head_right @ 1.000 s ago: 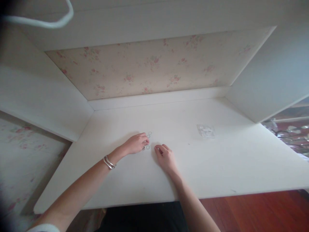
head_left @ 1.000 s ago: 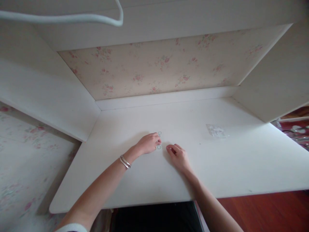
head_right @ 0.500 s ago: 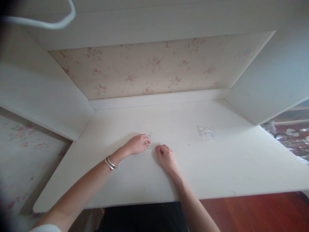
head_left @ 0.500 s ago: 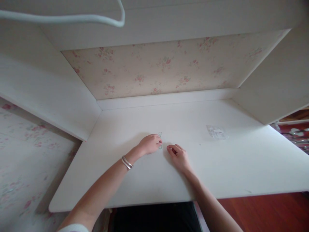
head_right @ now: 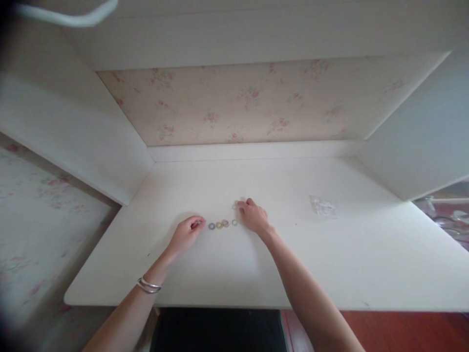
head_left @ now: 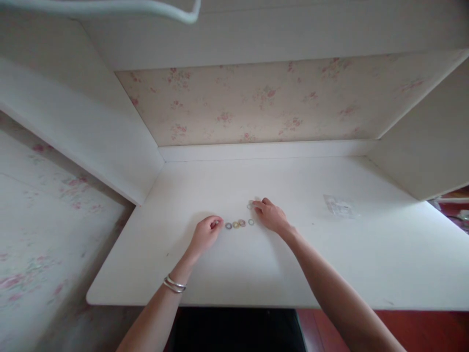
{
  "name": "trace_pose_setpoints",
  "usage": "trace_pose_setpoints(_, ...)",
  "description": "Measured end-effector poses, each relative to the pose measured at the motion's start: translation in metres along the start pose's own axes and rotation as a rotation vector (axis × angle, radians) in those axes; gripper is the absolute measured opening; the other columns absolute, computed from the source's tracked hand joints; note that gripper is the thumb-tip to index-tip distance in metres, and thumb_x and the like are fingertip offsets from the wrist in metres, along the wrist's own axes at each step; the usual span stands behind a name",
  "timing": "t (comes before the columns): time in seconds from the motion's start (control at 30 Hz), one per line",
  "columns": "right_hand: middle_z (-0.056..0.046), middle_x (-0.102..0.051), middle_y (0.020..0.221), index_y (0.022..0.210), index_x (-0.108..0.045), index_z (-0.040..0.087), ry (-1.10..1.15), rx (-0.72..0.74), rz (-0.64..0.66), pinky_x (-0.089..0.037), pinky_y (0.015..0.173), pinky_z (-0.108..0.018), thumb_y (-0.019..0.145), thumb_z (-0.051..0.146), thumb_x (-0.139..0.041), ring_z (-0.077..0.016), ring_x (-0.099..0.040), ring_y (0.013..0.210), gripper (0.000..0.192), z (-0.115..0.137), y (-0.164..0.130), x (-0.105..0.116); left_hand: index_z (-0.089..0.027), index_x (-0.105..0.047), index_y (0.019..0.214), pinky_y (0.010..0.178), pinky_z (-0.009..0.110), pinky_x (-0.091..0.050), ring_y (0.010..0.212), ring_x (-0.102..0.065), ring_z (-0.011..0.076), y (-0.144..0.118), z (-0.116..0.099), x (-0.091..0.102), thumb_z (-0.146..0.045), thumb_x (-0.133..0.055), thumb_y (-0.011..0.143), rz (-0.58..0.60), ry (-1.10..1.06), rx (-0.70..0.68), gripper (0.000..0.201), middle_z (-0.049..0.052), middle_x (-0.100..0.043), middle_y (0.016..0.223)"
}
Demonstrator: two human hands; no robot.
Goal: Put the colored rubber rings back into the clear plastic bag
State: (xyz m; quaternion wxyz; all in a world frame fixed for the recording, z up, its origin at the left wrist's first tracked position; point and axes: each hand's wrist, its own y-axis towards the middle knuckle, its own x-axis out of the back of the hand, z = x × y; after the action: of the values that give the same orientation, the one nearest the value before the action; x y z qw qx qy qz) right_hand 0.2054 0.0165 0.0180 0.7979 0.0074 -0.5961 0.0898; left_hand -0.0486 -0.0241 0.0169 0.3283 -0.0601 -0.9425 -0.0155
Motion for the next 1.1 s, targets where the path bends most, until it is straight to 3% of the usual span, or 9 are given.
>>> trace_pose_setpoints(0.17, -0.005, -0.056, 0.103, 0.103, -0.060, 0.024, -0.035, 0.002, -0.008, -0.035, 0.063, -0.024, 0.095, 0.032, -0.033, -0.0141, -0.059, 0.079, 0.030, -0.008, -0.002, -0.003, -0.017, -0.066, 0.089, 0.061, 0.024, -0.042, 0.064, -0.056, 0.0140, -0.021, 0.019, 0.010, -0.042, -0.049, 0.082, -0.069, -0.045, 0.085, 0.031, 0.001, -0.065, 0.073)
trace_pose_setpoints(0.33, -0.006, -0.056, 0.098, 0.097, -0.060, 0.020, 0.012, 0.025, -0.037, -0.036, 0.062, -0.023, 0.095, 0.027, -0.034, -0.0127, -0.058, 0.075, 0.026, -0.009, -0.018, -0.010, -0.018, -0.067, 0.088, 0.058, 0.023, -0.041, 0.062, -0.055, 0.0140, -0.025, 0.022, 0.012, -0.042, -0.050, 0.082, -0.057, -0.054, 0.077, 0.031, 0.001, -0.064, 0.069)
trace_pose_setpoints(0.53, -0.005, -0.057, 0.094, 0.097, -0.058, 0.020, 0.173, 0.181, -0.141, -0.040, 0.067, -0.022, 0.096, 0.029, -0.032, -0.0123, -0.057, 0.076, 0.028, 0.010, -0.046, -0.016, -0.018, -0.067, 0.088, 0.056, 0.023, -0.041, 0.061, -0.057, 0.0139, -0.021, 0.021, 0.011, -0.042, -0.049, 0.082, -0.025, -0.082, 0.078, 0.031, 0.000, -0.064, 0.068)
trace_pose_setpoints(0.77, -0.005, -0.058, 0.093, 0.096, -0.060, 0.021, 0.044, 0.171, -0.090, -0.039, 0.064, -0.023, 0.095, 0.031, -0.032, -0.0125, -0.057, 0.074, 0.030, 0.021, -0.050, -0.020, -0.018, -0.066, 0.090, 0.055, 0.022, -0.041, 0.061, -0.058, 0.0132, -0.021, 0.023, 0.012, -0.042, -0.048, 0.084, -0.013, -0.106, 0.064, 0.030, 0.000, -0.065, 0.068)
trace_pose_setpoints(1.1, -0.004, -0.060, 0.097, 0.099, -0.060, 0.021, 0.042, 0.179, -0.137, -0.040, 0.064, -0.023, 0.091, 0.033, -0.040, -0.0129, -0.057, 0.073, 0.025, 0.023, -0.045, -0.021, -0.017, -0.067, 0.090, 0.056, 0.022, -0.040, 0.061, -0.057, 0.0126, -0.022, 0.023, 0.015, -0.040, -0.048, 0.085, -0.003, -0.091, 0.048, 0.030, 0.001, -0.065, 0.069)
